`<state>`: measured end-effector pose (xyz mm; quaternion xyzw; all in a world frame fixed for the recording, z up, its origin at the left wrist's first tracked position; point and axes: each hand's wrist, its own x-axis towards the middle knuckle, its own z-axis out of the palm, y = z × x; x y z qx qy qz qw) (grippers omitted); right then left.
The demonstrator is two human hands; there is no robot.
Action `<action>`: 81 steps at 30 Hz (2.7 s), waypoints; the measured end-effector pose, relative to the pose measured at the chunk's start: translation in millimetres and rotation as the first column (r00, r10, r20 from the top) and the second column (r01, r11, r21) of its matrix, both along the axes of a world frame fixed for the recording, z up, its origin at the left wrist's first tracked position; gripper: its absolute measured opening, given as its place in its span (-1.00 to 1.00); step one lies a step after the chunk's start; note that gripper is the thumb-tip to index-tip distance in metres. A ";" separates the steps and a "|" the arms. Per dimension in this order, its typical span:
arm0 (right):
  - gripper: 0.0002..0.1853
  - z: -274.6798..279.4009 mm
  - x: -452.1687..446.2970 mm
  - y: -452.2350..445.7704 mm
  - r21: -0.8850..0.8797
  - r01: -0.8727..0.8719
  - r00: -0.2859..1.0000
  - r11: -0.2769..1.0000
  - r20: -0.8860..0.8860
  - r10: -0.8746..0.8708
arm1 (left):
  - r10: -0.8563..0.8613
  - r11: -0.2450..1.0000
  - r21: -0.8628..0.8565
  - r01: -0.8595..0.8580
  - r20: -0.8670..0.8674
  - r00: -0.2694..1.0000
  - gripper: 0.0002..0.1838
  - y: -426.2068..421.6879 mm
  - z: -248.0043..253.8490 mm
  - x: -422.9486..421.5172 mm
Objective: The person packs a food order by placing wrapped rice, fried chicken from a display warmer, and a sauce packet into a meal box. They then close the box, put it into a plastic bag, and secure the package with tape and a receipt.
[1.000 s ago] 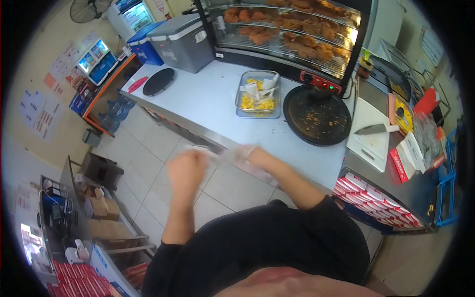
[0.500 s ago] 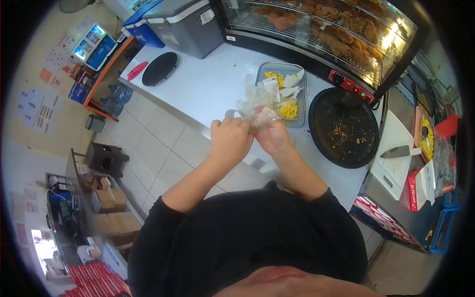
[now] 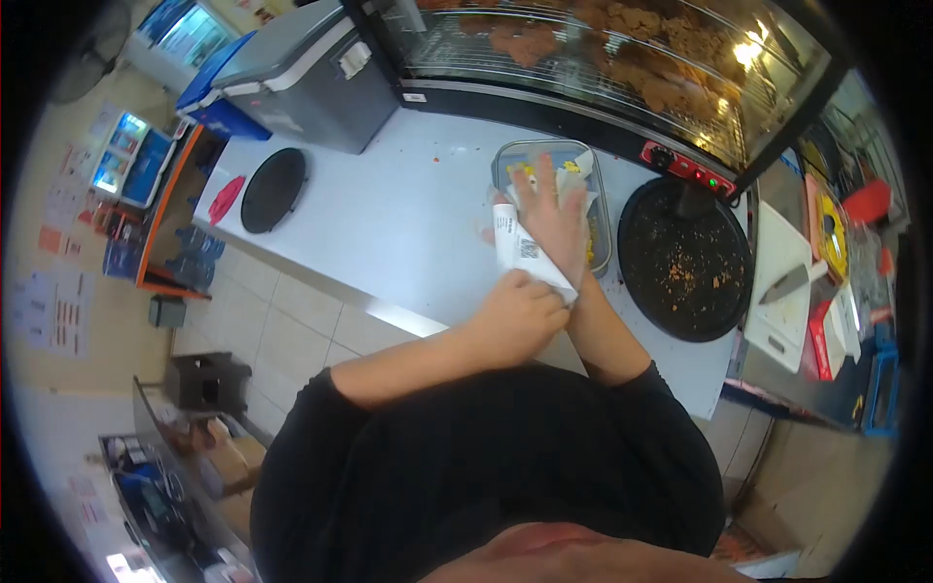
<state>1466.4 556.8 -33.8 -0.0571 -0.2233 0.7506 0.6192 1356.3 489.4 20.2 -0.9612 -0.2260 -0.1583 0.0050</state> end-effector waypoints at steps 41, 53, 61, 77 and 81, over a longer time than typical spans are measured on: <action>-0.75 14.5 -16.2 24.8 0.039 0.890 -0.290 0.453 0.817 0.498 | 0.383 0.331 -0.717 0.614 0.696 0.607 -0.05 299.9 -13.8 -173.1; -0.84 -36.8 -2.0 40.1 0.259 0.723 -0.509 0.641 0.827 0.239 | 0.565 0.785 -0.596 -0.171 0.575 0.592 -0.12 443.5 -58.4 -154.2; -0.86 31.6 -32.1 117.0 0.387 0.353 -0.751 0.852 0.660 0.012 | 0.508 0.821 -0.560 -0.111 0.628 0.589 -0.17 481.6 -30.5 -101.5; -0.62 138.6 -179.0 477.5 0.397 -0.344 -0.909 0.851 0.086 -0.408 | 0.163 0.879 -0.477 0.025 0.349 0.923 -0.57 395.5 -79.0 -51.0; -0.62 148.8 -168.2 541.4 0.441 -0.183 -0.973 0.878 0.048 -0.227 | 0.346 0.741 -0.633 0.224 0.646 0.680 -0.73 322.0 -166.3 -157.2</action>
